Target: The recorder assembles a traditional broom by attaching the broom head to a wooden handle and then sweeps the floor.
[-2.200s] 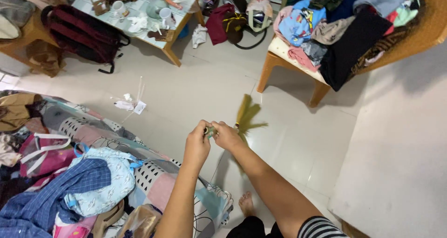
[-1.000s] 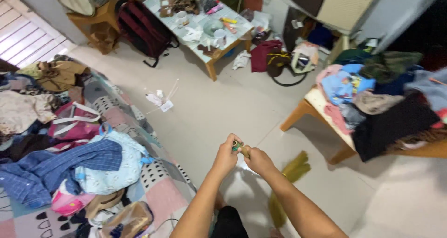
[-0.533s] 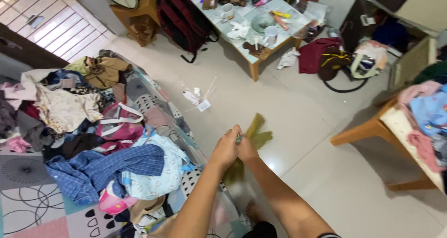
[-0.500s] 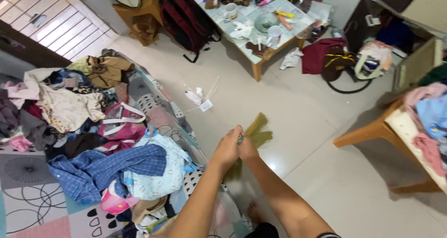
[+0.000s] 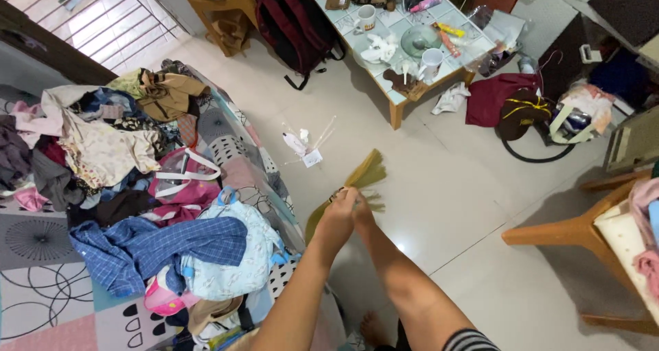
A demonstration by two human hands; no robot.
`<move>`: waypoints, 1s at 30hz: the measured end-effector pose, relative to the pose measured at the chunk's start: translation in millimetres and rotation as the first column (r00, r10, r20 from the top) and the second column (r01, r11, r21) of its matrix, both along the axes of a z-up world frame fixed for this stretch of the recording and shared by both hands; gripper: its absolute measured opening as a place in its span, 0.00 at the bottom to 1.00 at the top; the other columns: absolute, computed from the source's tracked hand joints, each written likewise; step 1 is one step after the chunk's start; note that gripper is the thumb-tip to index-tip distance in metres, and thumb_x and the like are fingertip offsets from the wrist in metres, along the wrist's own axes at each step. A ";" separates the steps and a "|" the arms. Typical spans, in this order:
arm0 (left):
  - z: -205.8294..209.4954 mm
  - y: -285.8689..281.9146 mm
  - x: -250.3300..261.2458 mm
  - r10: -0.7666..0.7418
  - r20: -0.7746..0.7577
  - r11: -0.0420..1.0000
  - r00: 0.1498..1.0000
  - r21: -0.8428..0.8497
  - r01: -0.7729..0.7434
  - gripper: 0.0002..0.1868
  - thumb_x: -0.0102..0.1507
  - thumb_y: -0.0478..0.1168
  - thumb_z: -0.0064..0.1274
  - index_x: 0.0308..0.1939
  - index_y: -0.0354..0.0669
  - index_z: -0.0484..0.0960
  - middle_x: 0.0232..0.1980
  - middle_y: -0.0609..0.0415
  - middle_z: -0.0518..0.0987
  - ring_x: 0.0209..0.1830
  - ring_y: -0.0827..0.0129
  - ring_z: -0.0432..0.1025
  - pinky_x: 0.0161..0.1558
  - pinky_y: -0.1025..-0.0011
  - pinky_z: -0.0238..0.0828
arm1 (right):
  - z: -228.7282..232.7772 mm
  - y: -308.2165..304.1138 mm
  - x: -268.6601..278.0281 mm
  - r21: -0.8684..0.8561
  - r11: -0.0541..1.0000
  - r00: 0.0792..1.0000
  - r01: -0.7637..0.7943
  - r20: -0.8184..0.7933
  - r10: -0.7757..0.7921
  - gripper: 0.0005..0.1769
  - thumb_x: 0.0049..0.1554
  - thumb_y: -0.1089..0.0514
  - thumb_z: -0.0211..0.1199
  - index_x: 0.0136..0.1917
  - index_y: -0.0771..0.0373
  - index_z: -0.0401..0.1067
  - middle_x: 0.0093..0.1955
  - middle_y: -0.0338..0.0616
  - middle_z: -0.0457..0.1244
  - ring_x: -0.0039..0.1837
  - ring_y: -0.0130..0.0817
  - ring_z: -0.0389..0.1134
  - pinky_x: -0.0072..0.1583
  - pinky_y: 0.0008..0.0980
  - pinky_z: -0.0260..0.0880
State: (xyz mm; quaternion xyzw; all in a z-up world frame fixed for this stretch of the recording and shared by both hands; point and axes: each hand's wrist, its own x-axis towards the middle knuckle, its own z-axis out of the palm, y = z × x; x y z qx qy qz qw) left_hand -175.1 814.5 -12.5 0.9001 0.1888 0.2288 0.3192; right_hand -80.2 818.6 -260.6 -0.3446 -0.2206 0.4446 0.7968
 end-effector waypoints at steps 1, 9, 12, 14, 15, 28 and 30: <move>-4.5 0.6 6.2 0.004 0.002 1.000 1.000 -0.002 -0.004 0.15 0.60 0.25 0.39 0.49 0.38 0.71 0.52 0.34 0.77 0.52 0.36 0.72 0.51 0.51 0.70 | -25.7 6.0 7.9 -0.002 1.000 1.000 -0.004 0.002 0.004 0.16 0.52 0.59 0.67 0.54 0.58 0.70 0.51 0.36 0.65 0.54 0.29 0.66 0.57 0.31 0.68; 19.8 19.8 67.6 0.078 -0.326 0.993 0.942 -0.053 -0.101 0.26 0.54 0.20 0.40 0.56 0.37 0.68 0.59 0.33 0.72 0.55 0.33 0.68 0.49 0.47 0.66 | 35.5 18.8 75.0 -0.086 0.986 0.975 -0.146 -0.181 0.129 0.15 0.59 0.53 0.66 0.56 0.62 0.70 0.49 0.41 0.64 0.52 0.34 0.65 0.54 0.34 0.68; 77.7 28.2 83.7 0.008 -0.079 1.000 0.997 -0.006 -0.008 0.24 0.51 0.20 0.40 0.49 0.40 0.70 0.51 0.36 0.75 0.55 0.37 0.71 0.51 0.51 0.70 | 142.7 10.5 109.3 -0.281 0.960 0.930 0.002 0.354 0.102 0.28 0.48 0.57 0.69 0.61 0.55 0.65 0.55 0.32 0.64 0.59 0.25 0.64 0.59 0.29 0.66; 120.9 26.6 100.2 0.017 -0.036 1.000 0.999 0.016 -0.016 0.23 0.53 0.20 0.41 0.50 0.40 0.70 0.50 0.37 0.76 0.52 0.38 0.72 0.49 0.51 0.69 | 187.9 7.8 135.3 -0.159 0.983 0.899 -0.089 0.412 0.148 0.24 0.49 0.59 0.69 0.59 0.59 0.68 0.54 0.39 0.66 0.58 0.32 0.66 0.60 0.33 0.67; 142.1 24.7 107.3 0.023 0.006 0.999 1.000 0.038 -0.023 0.22 0.56 0.21 0.41 0.51 0.41 0.70 0.48 0.38 0.76 0.50 0.39 0.73 0.47 0.50 0.69 | 210.5 5.3 147.5 -0.039 0.982 0.862 -0.184 0.474 0.181 0.21 0.50 0.61 0.70 0.57 0.63 0.71 0.54 0.45 0.67 0.58 0.38 0.67 0.60 0.36 0.67; 175.5 18.4 174.4 0.052 0.055 0.964 0.997 -0.265 -0.036 0.14 0.62 0.27 0.53 0.49 0.44 0.72 0.36 0.47 0.81 0.37 0.55 0.77 0.40 0.63 0.71 | 355.8 -74.9 226.6 -0.688 0.651 0.278 0.322 0.726 0.629 0.12 0.55 0.50 0.60 0.43 0.61 0.72 0.42 0.57 0.68 0.49 0.59 0.69 0.52 0.53 0.67; 136.8 26.7 183.4 -0.013 0.214 0.936 0.977 -0.341 0.087 0.14 0.62 0.25 0.50 0.49 0.42 0.71 0.40 0.48 0.82 0.41 0.58 0.79 0.45 0.65 0.73 | 308.5 -73.7 240.7 -0.677 0.666 0.239 0.314 0.735 0.634 0.10 0.47 0.55 0.63 0.42 0.60 0.72 0.41 0.57 0.68 0.49 0.58 0.69 0.52 0.51 0.68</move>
